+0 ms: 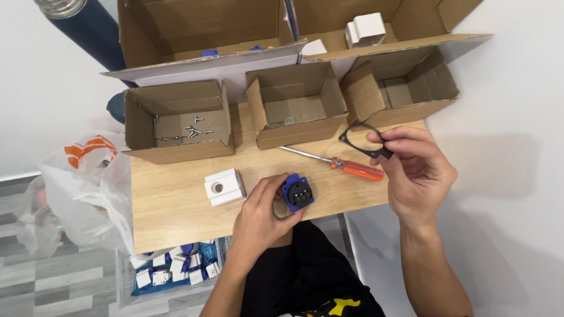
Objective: Assembling a blue electrical socket into a white plastic housing using a screwdriver.
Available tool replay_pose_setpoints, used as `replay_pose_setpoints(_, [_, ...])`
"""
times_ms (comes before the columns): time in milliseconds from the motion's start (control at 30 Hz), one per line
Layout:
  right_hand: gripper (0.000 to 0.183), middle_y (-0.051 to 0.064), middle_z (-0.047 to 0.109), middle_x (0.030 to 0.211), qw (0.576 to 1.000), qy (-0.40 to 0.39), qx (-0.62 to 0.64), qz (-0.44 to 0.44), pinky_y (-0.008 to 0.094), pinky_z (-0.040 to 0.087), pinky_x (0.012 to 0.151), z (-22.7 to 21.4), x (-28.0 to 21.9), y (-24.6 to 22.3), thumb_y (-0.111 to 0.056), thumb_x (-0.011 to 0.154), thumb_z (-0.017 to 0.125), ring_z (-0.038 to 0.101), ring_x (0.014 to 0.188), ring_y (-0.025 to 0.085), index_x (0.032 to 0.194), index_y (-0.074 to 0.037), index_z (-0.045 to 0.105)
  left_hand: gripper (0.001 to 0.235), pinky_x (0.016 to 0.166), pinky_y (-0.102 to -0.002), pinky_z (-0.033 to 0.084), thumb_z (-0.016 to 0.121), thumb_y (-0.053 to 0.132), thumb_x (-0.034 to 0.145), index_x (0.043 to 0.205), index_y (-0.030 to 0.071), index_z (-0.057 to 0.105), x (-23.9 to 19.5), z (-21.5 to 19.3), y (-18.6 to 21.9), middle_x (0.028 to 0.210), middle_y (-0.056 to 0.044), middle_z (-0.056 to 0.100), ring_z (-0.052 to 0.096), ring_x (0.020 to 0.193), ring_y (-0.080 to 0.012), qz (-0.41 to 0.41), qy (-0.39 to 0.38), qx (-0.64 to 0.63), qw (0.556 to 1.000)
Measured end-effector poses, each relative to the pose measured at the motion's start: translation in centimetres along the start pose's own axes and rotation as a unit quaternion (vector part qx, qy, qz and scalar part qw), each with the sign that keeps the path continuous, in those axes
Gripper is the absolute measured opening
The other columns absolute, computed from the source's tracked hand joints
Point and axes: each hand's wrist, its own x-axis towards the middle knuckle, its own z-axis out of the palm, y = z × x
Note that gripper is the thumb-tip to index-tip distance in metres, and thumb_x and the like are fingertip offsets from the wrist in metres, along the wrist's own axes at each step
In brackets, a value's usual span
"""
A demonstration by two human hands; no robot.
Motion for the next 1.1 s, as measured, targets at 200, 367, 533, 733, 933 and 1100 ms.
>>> replay_pose_setpoints(200, [0.013,0.022,0.062,0.124,0.991,-0.003,-0.092,-0.100,0.046,0.073,0.102,-1.2,-0.2,-0.2,0.013,0.105,0.070,0.080,0.112,0.044,0.109,0.001,0.067,0.063,0.098,-0.038,0.063,0.090,0.035,0.089,0.140,0.008,0.065,-0.3,-0.2,-0.3,0.132,-0.007,0.072,0.073,0.121,-0.0233,-0.012,-0.063,0.032,0.997])
replay_pose_setpoints(367, [0.015,0.027,0.061,0.122,0.986,-0.004,-0.105,-0.133,0.043,0.074,0.092,-2.1,1.2,0.0,0.019,0.101,0.069,0.080,0.111,0.048,0.107,0.005,0.067,0.062,0.096,-0.037,0.064,0.091,0.032,0.087,0.139,0.008,0.065,-0.3,-0.2,-0.3,0.130,-0.007,0.072,0.074,0.119,-0.0226,-0.006,-0.056,0.036,0.998])
replay_pose_setpoints(533, [0.022,0.029,0.065,0.135,0.924,-0.070,-0.328,-0.185,0.054,0.056,0.123,-3.5,5.9,-0.5,0.023,0.108,0.072,0.068,0.133,0.045,0.124,0.008,0.073,0.063,0.102,-0.038,0.061,0.091,0.032,0.088,0.140,0.006,0.065,-0.4,-0.3,-0.4,0.131,-0.009,0.072,0.073,0.121,-0.0250,0.000,-0.061,0.031,0.998])
replay_pose_setpoints(733, [0.014,0.034,0.064,0.142,0.895,-0.090,-0.393,-0.191,0.052,0.060,0.110,-5.0,3.7,0.8,0.019,0.111,0.079,0.069,0.129,0.047,0.123,0.013,0.077,0.065,0.098,-0.041,0.065,0.089,0.031,0.090,0.144,0.007,0.062,-0.3,-1.0,0.0,0.136,-0.010,0.069,0.071,0.124,-0.0267,-0.026,-0.091,0.002,0.996])
replay_pose_setpoints(933, [0.016,0.029,0.067,0.138,0.900,-0.096,-0.388,-0.176,0.053,0.060,0.118,-4.8,1.3,2.4,0.014,0.111,0.081,0.070,0.130,0.045,0.124,0.009,0.074,0.066,0.091,-0.043,0.068,0.087,0.034,0.091,0.145,0.006,0.062,-0.2,-0.9,0.0,0.134,-0.011,0.069,0.071,0.123,-0.0275,-0.022,-0.091,0.011,0.996])
replay_pose_setpoints(1100, [0.022,0.028,0.067,0.142,0.880,-0.128,-0.408,-0.207,0.055,0.050,0.122,-4.0,4.1,2.0,0.001,0.111,0.088,0.066,0.136,0.050,0.127,0.006,0.075,0.067,0.092,-0.044,0.067,0.088,0.034,0.091,0.146,0.006,0.060,-0.3,-0.7,-0.2,0.135,-0.011,0.069,0.072,0.123,-0.0284,-0.021,-0.094,0.021,0.995])
